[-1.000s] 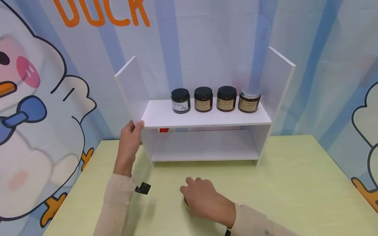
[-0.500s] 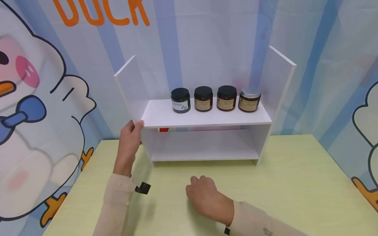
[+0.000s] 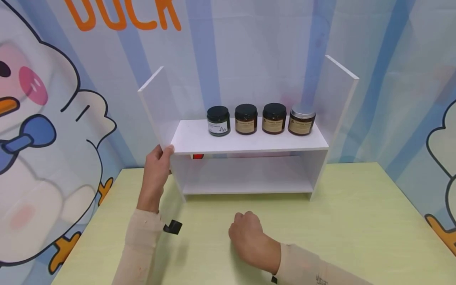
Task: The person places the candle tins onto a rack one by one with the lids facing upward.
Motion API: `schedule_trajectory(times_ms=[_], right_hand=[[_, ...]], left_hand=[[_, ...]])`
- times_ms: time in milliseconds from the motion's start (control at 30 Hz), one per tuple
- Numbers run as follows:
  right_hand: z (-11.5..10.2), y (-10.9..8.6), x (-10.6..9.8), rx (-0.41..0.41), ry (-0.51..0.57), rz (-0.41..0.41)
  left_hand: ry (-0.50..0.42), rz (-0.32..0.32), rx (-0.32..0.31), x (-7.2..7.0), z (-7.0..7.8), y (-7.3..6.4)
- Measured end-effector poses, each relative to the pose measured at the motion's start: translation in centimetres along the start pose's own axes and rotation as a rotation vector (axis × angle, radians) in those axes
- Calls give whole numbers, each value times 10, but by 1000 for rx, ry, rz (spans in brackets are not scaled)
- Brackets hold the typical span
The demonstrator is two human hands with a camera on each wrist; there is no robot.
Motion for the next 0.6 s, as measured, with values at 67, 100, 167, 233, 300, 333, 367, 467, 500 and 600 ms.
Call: schedule_trajectory(times_ms=[67,100,167,233,300,333,367,467,500,600], right_hand=[[-2,1,2,6,-68,-14],[-4,1,3,11,-100,-21],[-6,1,4,16,-171,-45],[-9,1,6,19,-235,-67],[-12,2,7,28,-276,-77],[-13,2,7,33,-292,-78],[-13,2,7,39,-300,-75],[-15,3,6,57,-316,-76],[-15,3,6,61,-319,-72],[-16,2,5,66,-337,-88]], left_hand=[[2,2,7,0,0,0],[1,3,10,0,0,0],[-2,2,14,0,0,0],[-9,1,17,0,0,0],[-12,-1,19,0,0,0],[-13,0,19,0,0,0],[-13,0,21,0,0,0],[-12,-1,19,0,0,0],[-12,1,18,0,0,0],[-11,-1,20,0,0,0]])
Point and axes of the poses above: each hand's wrist, its own y-axis towards the middle knuckle, its own x-axis out of the palm, z = x × y, the point moved 4 cm from there along y, towards the middle knuckle, and after that the axes turned 3 degrees about -y, right-handed, at the moved point
